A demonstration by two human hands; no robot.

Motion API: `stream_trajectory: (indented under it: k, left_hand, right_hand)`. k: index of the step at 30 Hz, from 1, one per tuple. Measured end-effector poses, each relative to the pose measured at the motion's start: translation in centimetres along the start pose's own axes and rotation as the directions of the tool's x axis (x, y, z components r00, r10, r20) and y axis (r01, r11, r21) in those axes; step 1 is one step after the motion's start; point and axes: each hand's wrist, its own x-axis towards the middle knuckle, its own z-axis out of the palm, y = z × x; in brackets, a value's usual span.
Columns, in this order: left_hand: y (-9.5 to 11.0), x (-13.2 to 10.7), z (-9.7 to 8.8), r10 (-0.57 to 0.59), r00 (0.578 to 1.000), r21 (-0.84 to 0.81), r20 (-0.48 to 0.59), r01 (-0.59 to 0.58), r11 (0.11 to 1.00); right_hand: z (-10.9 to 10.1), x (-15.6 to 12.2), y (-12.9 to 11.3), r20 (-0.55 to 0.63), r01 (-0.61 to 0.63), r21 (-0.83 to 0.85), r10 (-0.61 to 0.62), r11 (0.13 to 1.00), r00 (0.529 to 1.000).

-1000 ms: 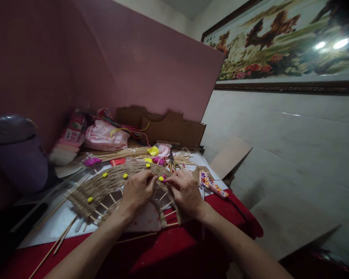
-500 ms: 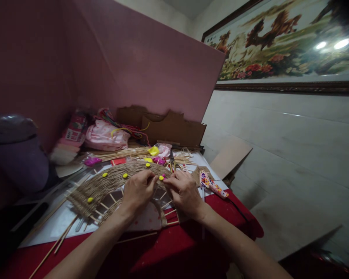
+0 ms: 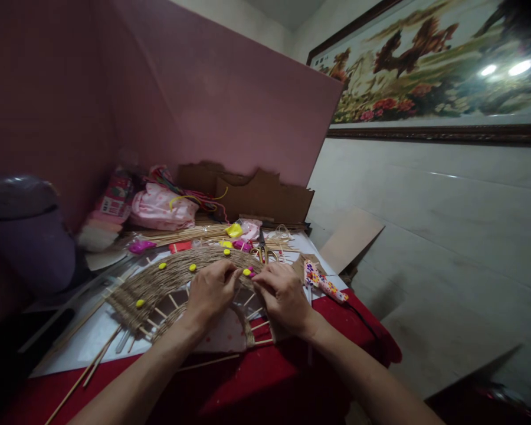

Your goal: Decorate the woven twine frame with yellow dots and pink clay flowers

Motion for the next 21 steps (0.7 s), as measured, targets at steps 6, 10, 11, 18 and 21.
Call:
stream_trajectory:
  k: [6,10,11,18,21]
  left_hand:
    - [-0.1,0.0,0.1,0.010,1.000,0.005,0.003,-0.010,1.000]
    - [0.0,0.0,0.1,0.013,1.000,-0.007,0.003,-0.013,1.000]
    - [0.1,0.0,0.1,0.016,1.000,-0.009,0.001,-0.016,1.000]
    - [0.0,0.0,0.1,0.016,1.000,-0.009,-0.005,-0.016,1.000]
    - [0.0,0.0,0.1,0.016,1.000,-0.010,-0.002,-0.016,1.000]
  right_hand:
    - [0.0,-0.9,-0.1,-0.021,0.043,-0.165,-0.047,0.985,0.999]
    - [0.4,-0.8,-0.2,0.041,0.059,-0.232,-0.051,0.971,0.998]
    - [0.4,-0.8,-0.2,0.048,0.055,-0.237,-0.045,0.970,0.998]
    - [0.1,-1.0,0.0,0.004,0.020,-0.176,-0.019,0.984,1.000]
    - [-0.1,-1.2,-0.1,-0.004,0.017,-0.165,-0.018,0.986,1.000]
